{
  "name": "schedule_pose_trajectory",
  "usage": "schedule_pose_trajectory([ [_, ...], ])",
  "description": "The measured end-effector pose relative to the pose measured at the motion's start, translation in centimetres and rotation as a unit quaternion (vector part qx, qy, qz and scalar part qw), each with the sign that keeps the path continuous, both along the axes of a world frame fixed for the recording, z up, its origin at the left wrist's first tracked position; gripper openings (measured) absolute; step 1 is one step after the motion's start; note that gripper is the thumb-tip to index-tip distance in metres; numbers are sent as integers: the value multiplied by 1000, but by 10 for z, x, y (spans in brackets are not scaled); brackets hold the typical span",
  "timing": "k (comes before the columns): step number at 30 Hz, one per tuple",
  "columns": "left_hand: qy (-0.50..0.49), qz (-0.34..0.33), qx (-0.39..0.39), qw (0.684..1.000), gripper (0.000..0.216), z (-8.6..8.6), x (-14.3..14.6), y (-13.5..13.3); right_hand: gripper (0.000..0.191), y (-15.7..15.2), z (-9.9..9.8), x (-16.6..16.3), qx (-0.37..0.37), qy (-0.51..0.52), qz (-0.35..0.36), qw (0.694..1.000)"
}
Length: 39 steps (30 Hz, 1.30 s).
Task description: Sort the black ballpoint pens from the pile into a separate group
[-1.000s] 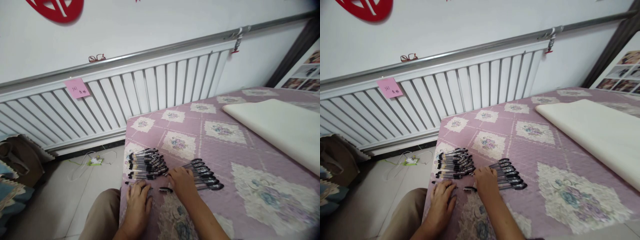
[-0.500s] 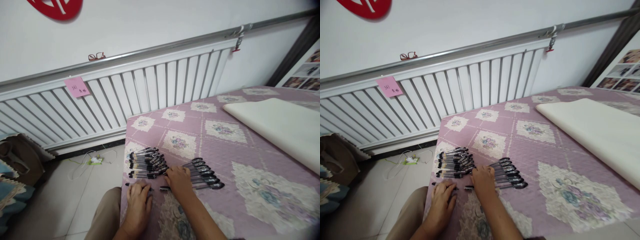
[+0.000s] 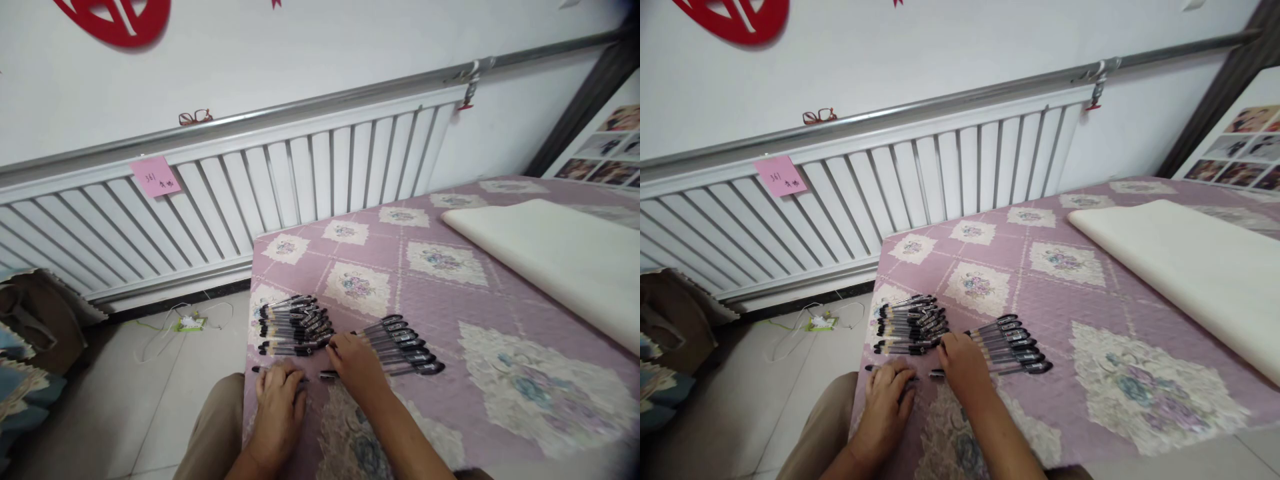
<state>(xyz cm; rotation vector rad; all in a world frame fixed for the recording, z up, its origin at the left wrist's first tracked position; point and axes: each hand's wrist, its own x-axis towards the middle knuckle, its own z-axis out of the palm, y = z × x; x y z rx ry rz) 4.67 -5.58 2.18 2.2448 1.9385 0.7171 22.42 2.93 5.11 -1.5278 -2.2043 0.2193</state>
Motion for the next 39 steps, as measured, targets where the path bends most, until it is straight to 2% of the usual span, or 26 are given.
schedule_pose_trajectory([
  [5,-4,-4,1,1000,34,-1,-1,0,12,-17,-3,-6,-15,154,2,988],
  [11,-15,-11,-2,1000,34,-3,-1,-1,15,-54,-26,-19,-52,214,0,975],
  [14,-29,-15,-6,999,32,0,0,-2,16,-66,-30,-23,-38,229,-13,973],
  [19,-37,-16,-34,999,34,6,0,-4,17,-70,-21,-28,-3,229,-44,972],
  [25,-41,-23,-63,997,45,7,-5,-2,19,-67,-26,-32,37,219,-26,975],
  [31,-11,-58,-46,997,30,11,-16,1,20,-66,-32,-34,47,209,-27,976],
  [39,-57,-75,-22,995,23,5,-21,5,18,-67,-33,-34,37,216,-21,976],
])
